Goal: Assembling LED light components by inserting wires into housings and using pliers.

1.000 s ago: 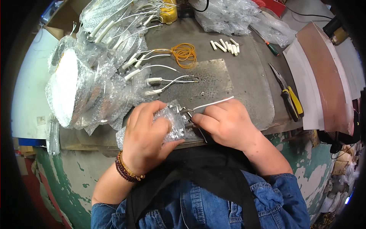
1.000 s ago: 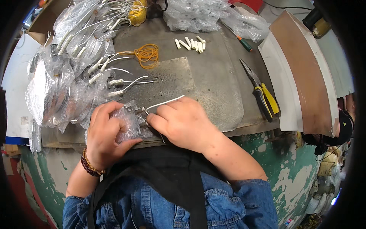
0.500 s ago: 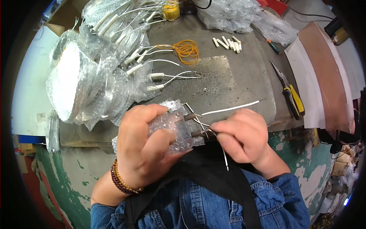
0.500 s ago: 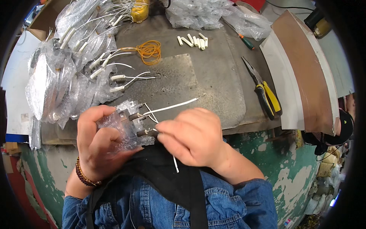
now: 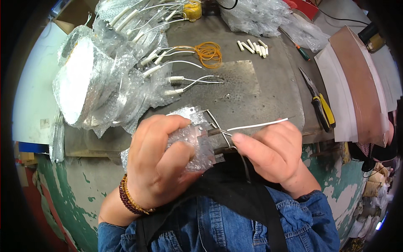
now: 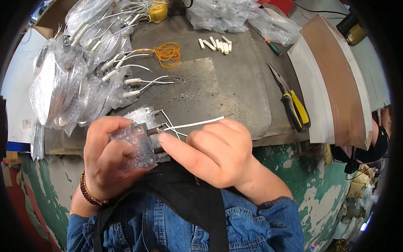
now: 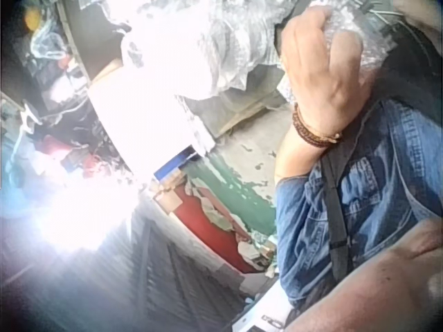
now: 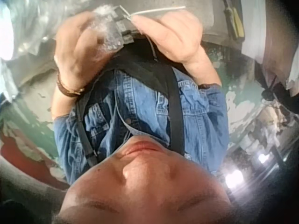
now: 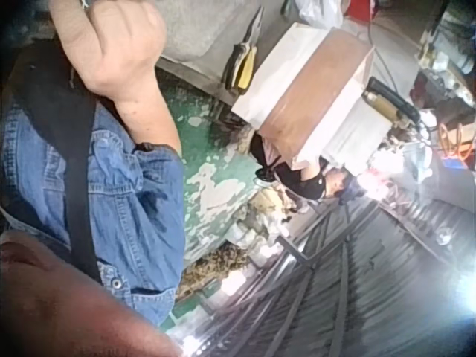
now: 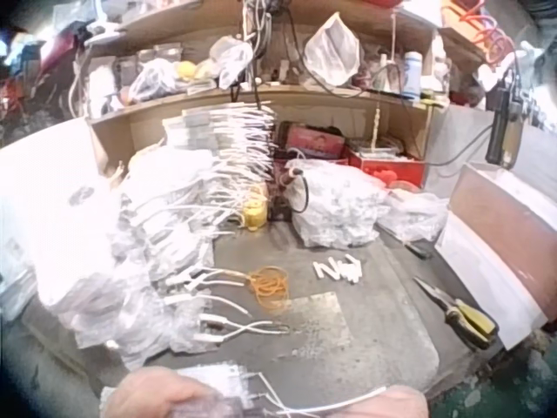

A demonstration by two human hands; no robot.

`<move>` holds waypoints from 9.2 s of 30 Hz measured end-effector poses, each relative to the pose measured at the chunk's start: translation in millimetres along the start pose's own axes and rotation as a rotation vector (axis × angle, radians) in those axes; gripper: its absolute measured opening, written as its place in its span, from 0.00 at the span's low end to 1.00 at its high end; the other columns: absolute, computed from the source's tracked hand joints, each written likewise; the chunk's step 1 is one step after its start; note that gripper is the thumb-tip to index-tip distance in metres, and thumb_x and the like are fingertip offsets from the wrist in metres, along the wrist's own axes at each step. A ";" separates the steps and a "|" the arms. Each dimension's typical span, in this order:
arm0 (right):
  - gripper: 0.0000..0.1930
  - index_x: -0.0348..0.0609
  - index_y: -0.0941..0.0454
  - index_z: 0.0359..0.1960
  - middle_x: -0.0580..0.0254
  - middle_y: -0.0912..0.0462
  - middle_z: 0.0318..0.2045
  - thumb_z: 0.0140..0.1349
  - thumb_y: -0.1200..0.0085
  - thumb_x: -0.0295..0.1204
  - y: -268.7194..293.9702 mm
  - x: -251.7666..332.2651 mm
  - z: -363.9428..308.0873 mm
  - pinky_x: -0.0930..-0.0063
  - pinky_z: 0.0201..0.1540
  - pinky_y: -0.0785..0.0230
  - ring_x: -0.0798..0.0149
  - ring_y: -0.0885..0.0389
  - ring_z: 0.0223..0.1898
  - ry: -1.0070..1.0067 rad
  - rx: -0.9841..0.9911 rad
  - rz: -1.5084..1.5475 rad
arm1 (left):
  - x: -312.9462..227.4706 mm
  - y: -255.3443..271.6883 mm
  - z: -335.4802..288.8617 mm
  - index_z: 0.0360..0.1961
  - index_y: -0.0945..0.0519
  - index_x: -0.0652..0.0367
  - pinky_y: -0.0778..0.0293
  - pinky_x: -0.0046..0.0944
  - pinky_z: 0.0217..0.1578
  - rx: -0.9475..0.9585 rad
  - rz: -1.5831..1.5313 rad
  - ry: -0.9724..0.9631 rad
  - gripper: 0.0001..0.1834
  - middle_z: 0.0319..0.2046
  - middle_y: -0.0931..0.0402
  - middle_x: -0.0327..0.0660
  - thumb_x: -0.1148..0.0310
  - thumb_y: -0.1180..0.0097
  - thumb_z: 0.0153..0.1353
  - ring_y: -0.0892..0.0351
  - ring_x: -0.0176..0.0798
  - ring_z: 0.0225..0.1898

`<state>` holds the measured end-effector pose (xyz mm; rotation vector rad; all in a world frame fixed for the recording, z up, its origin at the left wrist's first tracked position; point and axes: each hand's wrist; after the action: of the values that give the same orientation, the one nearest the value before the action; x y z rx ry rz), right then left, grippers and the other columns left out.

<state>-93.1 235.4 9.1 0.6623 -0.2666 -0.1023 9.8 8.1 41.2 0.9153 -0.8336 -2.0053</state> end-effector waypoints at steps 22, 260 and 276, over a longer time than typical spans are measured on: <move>0.08 0.49 0.23 0.26 0.66 0.27 0.23 0.54 0.35 0.32 12.6 -36.0 -7.6 0.66 0.32 0.35 0.59 0.23 0.27 -0.220 0.297 -0.085 | 17.6 -12.7 28.9 0.38 0.25 0.60 0.27 0.47 0.51 0.312 -0.079 0.075 0.25 0.48 0.25 0.50 0.67 0.24 0.41 0.25 0.57 0.50; 0.06 0.37 0.23 0.27 0.56 0.24 0.24 0.55 0.36 0.23 -2.5 -37.3 -35.4 0.64 0.32 0.37 0.53 0.28 0.27 -0.458 0.163 -0.064 | 325.1 261.1 -194.9 0.62 0.23 0.50 0.29 0.48 0.61 0.340 0.984 1.091 0.36 0.61 0.27 0.53 0.51 0.27 0.53 0.27 0.54 0.61; 0.09 0.51 0.16 0.34 0.68 0.21 0.29 0.52 0.32 0.34 -36.4 -11.6 10.5 0.66 0.39 0.33 0.62 0.21 0.33 -0.215 0.376 0.016 | 30.0 1.3 -25.6 0.35 0.25 0.57 0.31 0.56 0.54 0.166 0.021 0.078 0.26 0.51 0.23 0.54 0.56 0.23 0.42 0.25 0.62 0.51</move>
<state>-107.5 202.7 -8.0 1.0241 -0.5054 -0.1093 17.7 -23.7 19.2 1.0668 -0.9727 -1.8906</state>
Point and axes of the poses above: each hand's wrist, its own z-axis towards the middle knuckle, its own y-axis out of the back of the hand, x = y × z
